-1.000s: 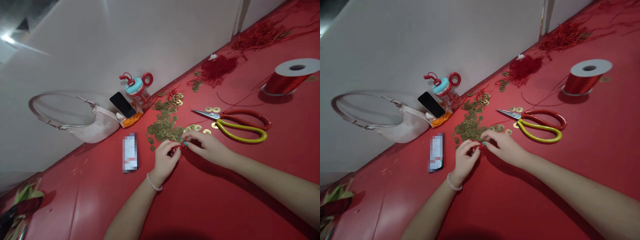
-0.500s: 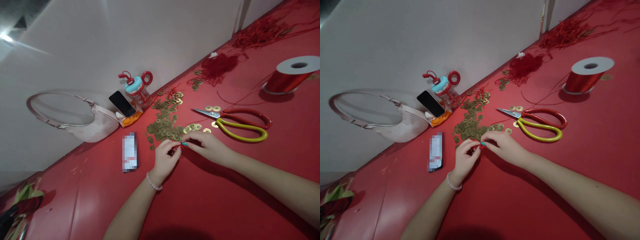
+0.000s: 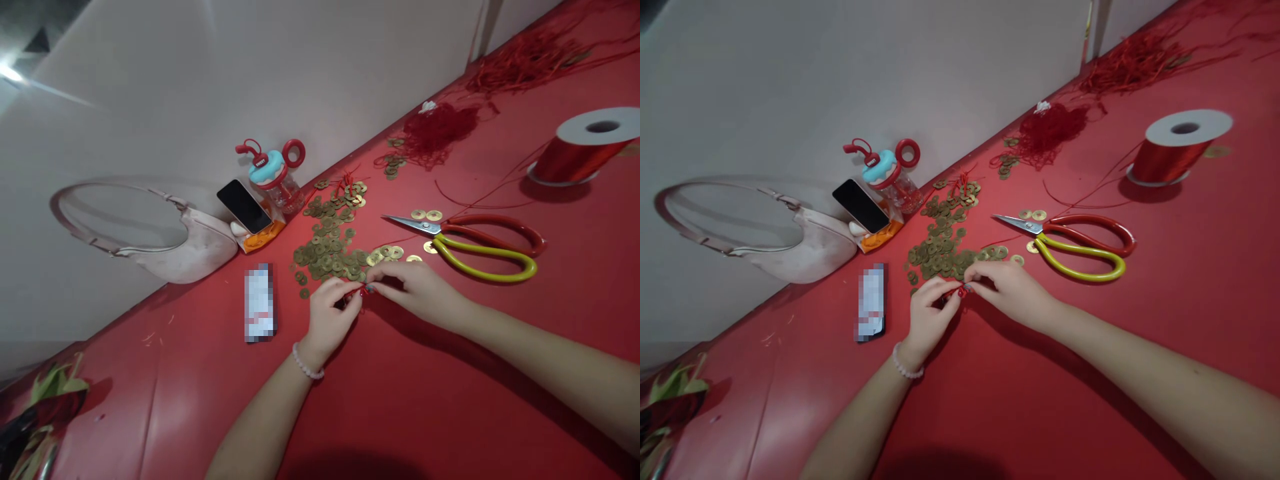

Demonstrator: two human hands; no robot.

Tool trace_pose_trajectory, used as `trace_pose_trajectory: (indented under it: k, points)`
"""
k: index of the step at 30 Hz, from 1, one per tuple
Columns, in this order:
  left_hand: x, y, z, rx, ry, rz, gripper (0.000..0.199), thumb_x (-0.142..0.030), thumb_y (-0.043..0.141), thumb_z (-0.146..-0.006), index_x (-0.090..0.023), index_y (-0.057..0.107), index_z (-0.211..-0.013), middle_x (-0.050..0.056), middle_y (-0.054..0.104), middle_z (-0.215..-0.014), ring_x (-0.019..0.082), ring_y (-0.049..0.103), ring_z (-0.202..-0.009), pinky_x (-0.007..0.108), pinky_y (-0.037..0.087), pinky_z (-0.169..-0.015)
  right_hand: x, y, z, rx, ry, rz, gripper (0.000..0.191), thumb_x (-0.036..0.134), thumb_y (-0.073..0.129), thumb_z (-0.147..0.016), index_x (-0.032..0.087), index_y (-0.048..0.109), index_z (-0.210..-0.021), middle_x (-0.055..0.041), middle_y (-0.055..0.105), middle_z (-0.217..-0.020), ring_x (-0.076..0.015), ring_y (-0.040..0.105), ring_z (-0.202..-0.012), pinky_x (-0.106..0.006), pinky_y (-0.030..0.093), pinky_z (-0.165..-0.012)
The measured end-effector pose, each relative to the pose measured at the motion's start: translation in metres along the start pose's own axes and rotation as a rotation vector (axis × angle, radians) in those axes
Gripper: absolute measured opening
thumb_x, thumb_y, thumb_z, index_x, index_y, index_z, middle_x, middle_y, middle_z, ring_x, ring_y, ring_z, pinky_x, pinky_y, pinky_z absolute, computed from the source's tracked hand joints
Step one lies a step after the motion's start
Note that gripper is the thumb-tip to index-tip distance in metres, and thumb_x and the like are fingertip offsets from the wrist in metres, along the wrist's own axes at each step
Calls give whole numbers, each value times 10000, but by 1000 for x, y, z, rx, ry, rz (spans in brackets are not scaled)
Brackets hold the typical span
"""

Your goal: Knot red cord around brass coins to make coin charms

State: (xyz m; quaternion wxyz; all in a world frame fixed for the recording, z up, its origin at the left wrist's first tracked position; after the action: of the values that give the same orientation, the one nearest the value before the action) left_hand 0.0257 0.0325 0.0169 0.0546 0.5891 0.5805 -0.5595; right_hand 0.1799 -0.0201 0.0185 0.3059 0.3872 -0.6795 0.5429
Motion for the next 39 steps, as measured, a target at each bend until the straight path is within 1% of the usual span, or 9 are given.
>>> trace_pose_trajectory:
  k: [9,21,26,28,30,33,35,37,39]
  points:
    - [1,0,0,7,0,-7,143,-134,584,-762,-151,708,-832,15,602,-641,87,517,-575,199,429,-547,-4,1,0,-6,-23,47,114,209,479,-824,199,584,-782,-5,648,-712,-122,577,-626,-229,428,-590]
    - [1,-1,-1,13,17,-11,153,-129,574,-766,-155,708,-834,17,610,-635,91,521,-574,205,434,-553,-4,0,1,10,-61,57,117,220,474,-841,203,585,-809,-12,650,-729,-126,583,-635,-240,447,-593]
    - [1,0,0,5,38,-4,122,-129,581,-758,-136,696,-799,15,592,-620,87,510,-567,202,430,-553,2,-4,1,-62,-197,42,139,197,476,-840,211,614,-845,-44,656,-835,-150,596,-788,-265,465,-695]
    - [1,0,0,13,59,17,118,-131,577,-761,-138,690,-794,15,592,-625,87,511,-571,200,429,-550,5,-6,1,-83,-234,11,146,196,480,-837,211,625,-818,-46,648,-827,-152,588,-794,-269,463,-705]
    - [0,-1,0,50,110,57,120,-138,571,-770,-150,687,-798,12,589,-622,85,508,-568,198,428,-544,6,-6,1,-98,-193,-68,116,220,508,-819,204,620,-793,-42,639,-788,-150,585,-755,-267,468,-683]
    - [-5,-2,1,158,261,128,119,-173,570,-785,-171,689,-796,9,578,-611,88,511,-569,208,439,-556,3,-5,1,-137,-34,-277,80,264,552,-771,194,591,-774,-32,621,-748,-149,585,-698,-266,485,-644]
    - [-9,-3,3,211,324,177,129,-203,562,-799,-188,690,-798,13,575,-631,91,516,-584,217,452,-567,0,-3,1,-161,59,-380,88,277,561,-754,190,569,-761,-29,607,-748,-150,582,-691,-270,493,-641]
    - [-10,-4,4,190,315,218,128,-226,562,-805,-205,689,-810,23,572,-688,96,523,-619,224,464,-574,-1,-2,0,-175,99,-362,78,263,552,-757,185,562,-753,-26,597,-732,-145,569,-673,-268,486,-630]
    - [-9,-6,5,90,272,253,102,-238,587,-796,-217,685,-817,36,573,-771,106,538,-678,234,476,-588,0,-1,1,-163,61,-241,56,218,528,-769,183,566,-749,-23,597,-706,-135,553,-652,-255,468,-607]
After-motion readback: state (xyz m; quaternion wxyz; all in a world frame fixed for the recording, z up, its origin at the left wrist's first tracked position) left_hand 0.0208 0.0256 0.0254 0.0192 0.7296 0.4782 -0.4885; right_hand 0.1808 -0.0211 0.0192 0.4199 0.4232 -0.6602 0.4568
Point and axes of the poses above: each hand's wrist, its own z-axis away from the middle knuckle, its own y-axis out of the palm, x = y × z, the point moved 2 cm from there along -z, towards the middle knuckle
